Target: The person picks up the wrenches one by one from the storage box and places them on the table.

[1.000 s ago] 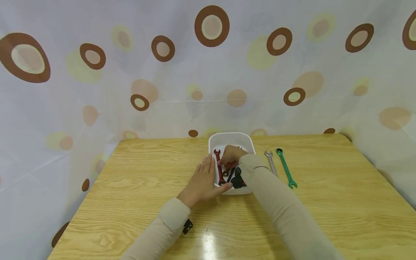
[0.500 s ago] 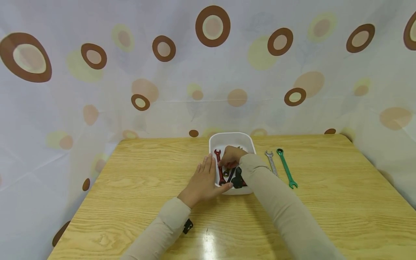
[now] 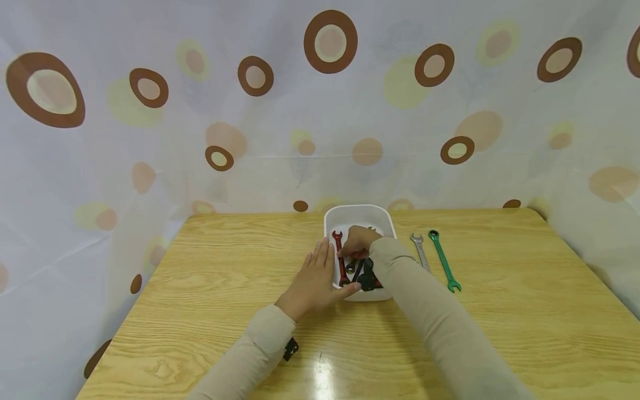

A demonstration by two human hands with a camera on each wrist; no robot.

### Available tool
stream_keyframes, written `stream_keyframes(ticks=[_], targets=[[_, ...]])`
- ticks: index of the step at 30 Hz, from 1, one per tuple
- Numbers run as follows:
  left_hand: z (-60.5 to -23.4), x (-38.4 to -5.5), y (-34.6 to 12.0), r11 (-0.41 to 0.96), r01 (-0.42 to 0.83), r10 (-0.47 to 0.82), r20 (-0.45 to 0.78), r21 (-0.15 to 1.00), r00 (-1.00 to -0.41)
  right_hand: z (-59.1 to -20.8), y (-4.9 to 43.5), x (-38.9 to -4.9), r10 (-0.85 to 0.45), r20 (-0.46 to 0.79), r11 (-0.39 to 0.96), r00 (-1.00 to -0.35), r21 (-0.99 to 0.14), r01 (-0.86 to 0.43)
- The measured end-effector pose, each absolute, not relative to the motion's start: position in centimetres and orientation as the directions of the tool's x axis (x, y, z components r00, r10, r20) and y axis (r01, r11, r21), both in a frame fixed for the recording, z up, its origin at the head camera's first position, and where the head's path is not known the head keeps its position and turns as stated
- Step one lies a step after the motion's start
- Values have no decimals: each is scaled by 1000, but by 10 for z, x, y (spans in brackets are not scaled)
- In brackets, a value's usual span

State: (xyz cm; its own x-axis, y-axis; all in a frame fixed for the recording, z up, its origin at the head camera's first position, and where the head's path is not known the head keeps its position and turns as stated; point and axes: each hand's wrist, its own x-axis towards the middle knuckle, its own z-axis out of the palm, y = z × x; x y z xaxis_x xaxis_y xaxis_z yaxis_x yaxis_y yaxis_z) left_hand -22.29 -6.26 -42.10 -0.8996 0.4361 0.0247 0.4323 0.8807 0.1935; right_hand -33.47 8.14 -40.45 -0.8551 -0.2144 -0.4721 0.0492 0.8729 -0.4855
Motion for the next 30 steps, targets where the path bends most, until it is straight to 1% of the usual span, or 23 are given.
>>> stream_keyframes(ticks=[8, 14, 21, 30], targets=[[-420, -221, -61, 883, 426, 432, 12, 199, -902, -407, 82, -336, -206, -466, 895, -860, -446, 27], [-418, -220, -62, 883, 425, 431, 13, 199, -902, -405, 80, -335, -208, -472, 888, -857, -457, 37], [-417, -220, -62, 880, 433, 439, 12, 195, -898, -404, 78, -334, -225, -486, 901, -845, -433, 9], [-416, -220, -63, 879, 440, 445, 16, 184, -896, -409, 80, -336, -207, -507, 879, -837, -472, 68]])
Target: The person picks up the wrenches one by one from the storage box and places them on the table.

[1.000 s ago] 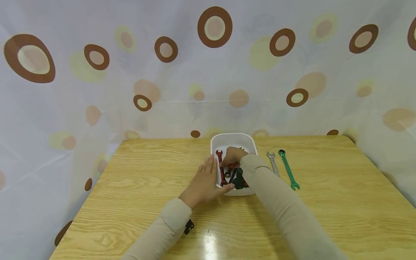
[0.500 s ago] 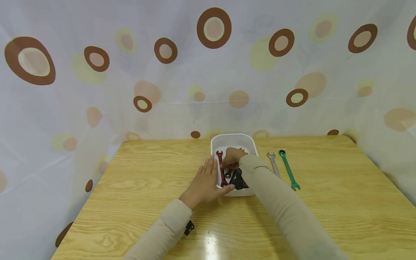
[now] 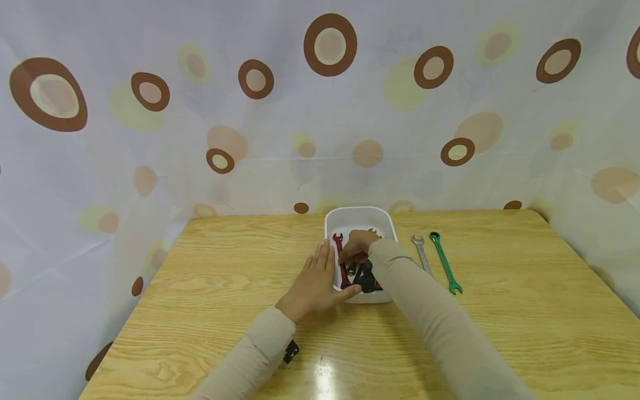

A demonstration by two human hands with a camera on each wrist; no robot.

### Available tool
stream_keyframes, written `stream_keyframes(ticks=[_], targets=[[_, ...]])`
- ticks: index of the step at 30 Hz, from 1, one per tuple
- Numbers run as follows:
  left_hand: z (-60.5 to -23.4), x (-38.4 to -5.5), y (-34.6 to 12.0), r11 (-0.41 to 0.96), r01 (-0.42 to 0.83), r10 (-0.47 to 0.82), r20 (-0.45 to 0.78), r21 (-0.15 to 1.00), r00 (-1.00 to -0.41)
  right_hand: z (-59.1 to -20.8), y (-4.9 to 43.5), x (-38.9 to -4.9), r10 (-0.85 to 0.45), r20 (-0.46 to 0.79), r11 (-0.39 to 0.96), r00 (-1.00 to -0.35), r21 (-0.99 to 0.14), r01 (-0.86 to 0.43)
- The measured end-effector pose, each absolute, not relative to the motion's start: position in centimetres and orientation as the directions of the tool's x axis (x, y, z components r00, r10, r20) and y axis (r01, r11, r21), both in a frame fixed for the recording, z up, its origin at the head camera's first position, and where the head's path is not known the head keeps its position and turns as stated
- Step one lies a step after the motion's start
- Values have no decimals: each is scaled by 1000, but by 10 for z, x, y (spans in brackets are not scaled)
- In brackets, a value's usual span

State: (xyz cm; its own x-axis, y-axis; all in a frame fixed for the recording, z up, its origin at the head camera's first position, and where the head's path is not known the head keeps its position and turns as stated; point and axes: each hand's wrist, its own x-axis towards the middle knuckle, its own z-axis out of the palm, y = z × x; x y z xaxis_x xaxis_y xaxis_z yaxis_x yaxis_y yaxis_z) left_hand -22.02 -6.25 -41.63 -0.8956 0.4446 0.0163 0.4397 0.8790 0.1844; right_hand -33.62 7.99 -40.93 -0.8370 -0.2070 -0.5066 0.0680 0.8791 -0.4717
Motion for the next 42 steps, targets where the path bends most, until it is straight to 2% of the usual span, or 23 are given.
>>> stream_keyframes(ticks=[15, 26, 33, 39, 42], targets=[[-419, -223, -64, 880, 440, 444, 21, 178, -896, -405, 79, -333, -232, -547, 762, -805, -616, 199], [-419, -222, -62, 881, 437, 440, 24, 184, -898, -403, 81, -335, -230, -550, 773, -803, -605, 192], [-419, -222, -62, 888, 424, 429, 16, 177, -903, -395, 83, -338, -281, -526, 726, -803, -664, 180], [-419, -222, -61, 889, 420, 424, 16, 182, -905, -389, 91, -336, -261, -493, 713, -830, -678, 178], [-420, -222, -61, 891, 417, 422, 9, 179, -906, -386, 99, -339, -302, -488, 688, -819, -706, 166]])
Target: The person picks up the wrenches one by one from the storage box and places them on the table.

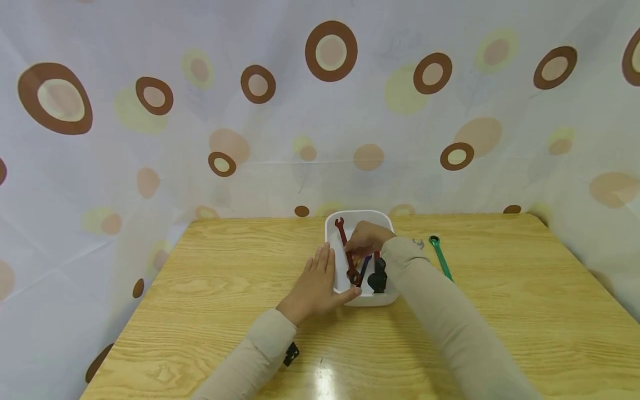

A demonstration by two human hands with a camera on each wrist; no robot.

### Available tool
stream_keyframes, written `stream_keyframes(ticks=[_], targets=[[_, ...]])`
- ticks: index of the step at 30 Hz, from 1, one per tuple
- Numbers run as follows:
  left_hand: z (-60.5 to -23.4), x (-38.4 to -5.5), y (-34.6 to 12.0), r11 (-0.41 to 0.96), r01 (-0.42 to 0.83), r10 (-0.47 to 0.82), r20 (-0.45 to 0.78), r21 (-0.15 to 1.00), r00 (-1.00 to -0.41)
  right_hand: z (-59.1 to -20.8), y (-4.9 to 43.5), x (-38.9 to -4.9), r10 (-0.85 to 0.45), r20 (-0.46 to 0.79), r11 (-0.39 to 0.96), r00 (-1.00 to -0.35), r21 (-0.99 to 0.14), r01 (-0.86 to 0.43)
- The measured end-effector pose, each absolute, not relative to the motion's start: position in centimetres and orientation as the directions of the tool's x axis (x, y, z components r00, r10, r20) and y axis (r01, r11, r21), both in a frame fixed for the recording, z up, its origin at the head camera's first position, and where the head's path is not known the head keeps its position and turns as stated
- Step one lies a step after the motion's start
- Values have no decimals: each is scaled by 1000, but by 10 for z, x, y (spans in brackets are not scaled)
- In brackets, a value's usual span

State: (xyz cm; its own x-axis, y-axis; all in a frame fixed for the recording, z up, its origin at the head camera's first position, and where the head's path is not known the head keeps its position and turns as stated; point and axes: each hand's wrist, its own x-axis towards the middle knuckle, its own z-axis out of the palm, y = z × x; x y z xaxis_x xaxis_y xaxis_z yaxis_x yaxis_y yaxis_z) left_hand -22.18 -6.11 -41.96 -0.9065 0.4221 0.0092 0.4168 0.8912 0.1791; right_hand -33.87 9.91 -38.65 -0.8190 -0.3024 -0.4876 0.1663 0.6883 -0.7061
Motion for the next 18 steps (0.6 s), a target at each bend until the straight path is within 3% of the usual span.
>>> stream_keyframes(ticks=[18], targets=[[-421, -223, -61, 900, 399, 405, -1, 176, -914, -344, 152, -327, -357, -417, 577, -836, -802, 154]])
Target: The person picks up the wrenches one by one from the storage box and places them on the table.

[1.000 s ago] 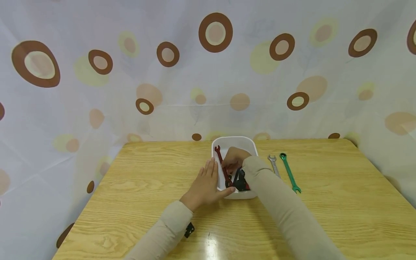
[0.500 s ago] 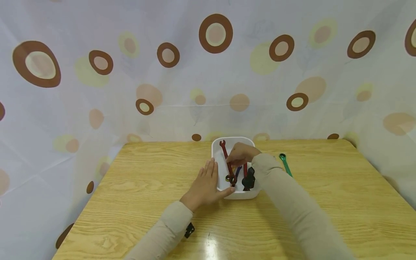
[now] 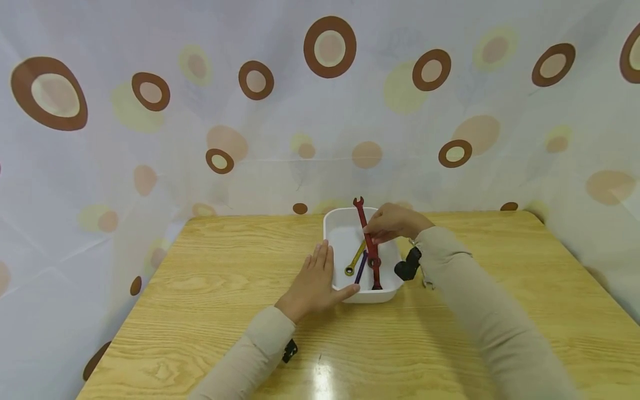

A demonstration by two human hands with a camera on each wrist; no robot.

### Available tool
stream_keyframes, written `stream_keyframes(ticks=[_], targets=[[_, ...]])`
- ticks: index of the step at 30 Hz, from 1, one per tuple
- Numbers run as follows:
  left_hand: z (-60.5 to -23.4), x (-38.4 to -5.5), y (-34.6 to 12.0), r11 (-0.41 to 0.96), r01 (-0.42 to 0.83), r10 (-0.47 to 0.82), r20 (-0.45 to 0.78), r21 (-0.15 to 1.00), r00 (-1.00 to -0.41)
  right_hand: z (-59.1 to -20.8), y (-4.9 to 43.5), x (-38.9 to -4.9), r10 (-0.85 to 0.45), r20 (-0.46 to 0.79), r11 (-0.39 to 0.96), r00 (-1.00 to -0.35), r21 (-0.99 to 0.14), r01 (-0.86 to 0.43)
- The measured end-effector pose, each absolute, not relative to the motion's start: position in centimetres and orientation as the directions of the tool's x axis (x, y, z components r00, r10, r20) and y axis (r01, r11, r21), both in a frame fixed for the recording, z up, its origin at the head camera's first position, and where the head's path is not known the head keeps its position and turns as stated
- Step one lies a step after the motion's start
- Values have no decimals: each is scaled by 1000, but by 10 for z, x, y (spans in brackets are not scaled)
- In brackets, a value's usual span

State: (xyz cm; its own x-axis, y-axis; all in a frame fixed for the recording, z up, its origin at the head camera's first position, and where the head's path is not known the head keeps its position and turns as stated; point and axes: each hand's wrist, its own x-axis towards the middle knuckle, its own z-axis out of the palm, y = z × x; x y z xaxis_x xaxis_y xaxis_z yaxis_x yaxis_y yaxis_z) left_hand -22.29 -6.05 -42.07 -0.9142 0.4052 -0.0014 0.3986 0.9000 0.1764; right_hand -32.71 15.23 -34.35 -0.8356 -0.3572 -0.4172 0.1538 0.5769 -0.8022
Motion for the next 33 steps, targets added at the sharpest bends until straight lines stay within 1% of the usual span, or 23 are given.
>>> stream_keyframes(ticks=[6, 14, 20, 23, 28, 33], targets=[[-420, -224, -61, 901, 391, 400, -6, 187, -917, -333, 186, -323, -381, -366, 550, -849, -828, 110], [-419, -224, -61, 900, 389, 399, -9, 197, -917, -326, 245, -311, -370, -360, 527, -856, -840, 125], [-419, -224, -61, 899, 392, 401, -11, 196, -916, -342, 289, -306, -290, -399, 555, -870, -810, 187], [-420, -224, -61, 898, 392, 403, -13, 199, -915, -351, 306, -301, -263, -407, 582, -875, -790, 193], [-422, -224, -62, 901, 389, 399, -16, 194, -917, -368, 324, -291, -248, -418, 585, -874, -783, 209], [-421, -222, -62, 900, 388, 399, -14, 199, -917, -391, 336, -285, -201, -436, 589, -877, -769, 247]])
